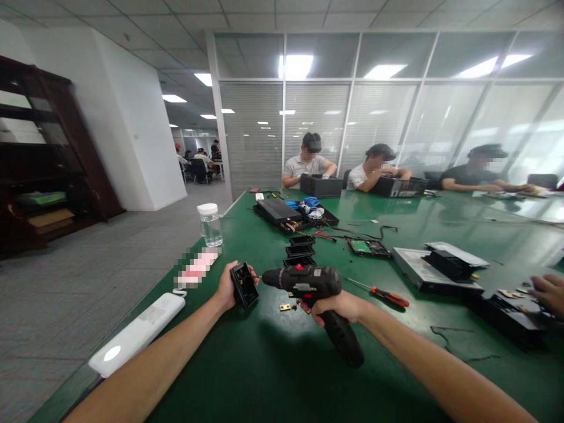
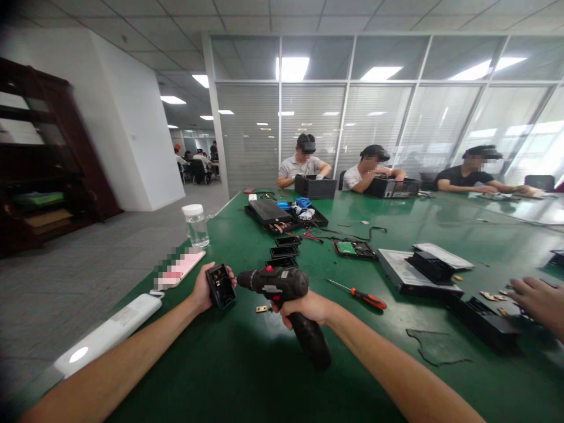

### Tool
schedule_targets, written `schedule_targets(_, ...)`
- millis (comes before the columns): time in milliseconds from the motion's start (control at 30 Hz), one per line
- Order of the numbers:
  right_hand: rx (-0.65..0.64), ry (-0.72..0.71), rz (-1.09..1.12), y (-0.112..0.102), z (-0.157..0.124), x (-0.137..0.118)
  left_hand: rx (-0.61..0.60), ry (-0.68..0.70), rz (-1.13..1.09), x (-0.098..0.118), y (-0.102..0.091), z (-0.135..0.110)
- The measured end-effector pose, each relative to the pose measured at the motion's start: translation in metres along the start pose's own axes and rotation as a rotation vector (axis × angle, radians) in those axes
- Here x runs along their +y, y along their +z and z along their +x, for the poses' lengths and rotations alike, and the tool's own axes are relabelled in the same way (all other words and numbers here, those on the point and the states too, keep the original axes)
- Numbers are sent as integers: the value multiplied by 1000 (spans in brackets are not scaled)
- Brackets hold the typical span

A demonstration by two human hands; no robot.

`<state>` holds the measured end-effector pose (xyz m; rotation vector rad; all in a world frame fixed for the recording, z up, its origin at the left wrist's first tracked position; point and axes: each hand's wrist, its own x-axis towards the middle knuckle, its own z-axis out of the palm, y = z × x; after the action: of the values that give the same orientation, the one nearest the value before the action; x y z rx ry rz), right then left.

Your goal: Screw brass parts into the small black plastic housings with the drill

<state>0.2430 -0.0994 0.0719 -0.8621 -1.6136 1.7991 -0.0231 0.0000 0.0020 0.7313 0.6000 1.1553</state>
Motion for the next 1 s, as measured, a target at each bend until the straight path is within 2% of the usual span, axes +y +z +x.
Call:
schedule_targets(300, -24, 28, 13, -7, 6, 8, 21, -8, 32, 1, -2, 2)
schedule_targets(533, -10, 65, 53, -8, 4, 2, 12, -18, 79, 0, 1, 2)
schedule_targets(733, -8, 37, 118, -3, 1, 1, 17, -7, 59, 0, 1, 1)
schedule_targets(1000, -2, 44, 90, -1, 0, 2, 11, 15, 65, 1, 0, 1)
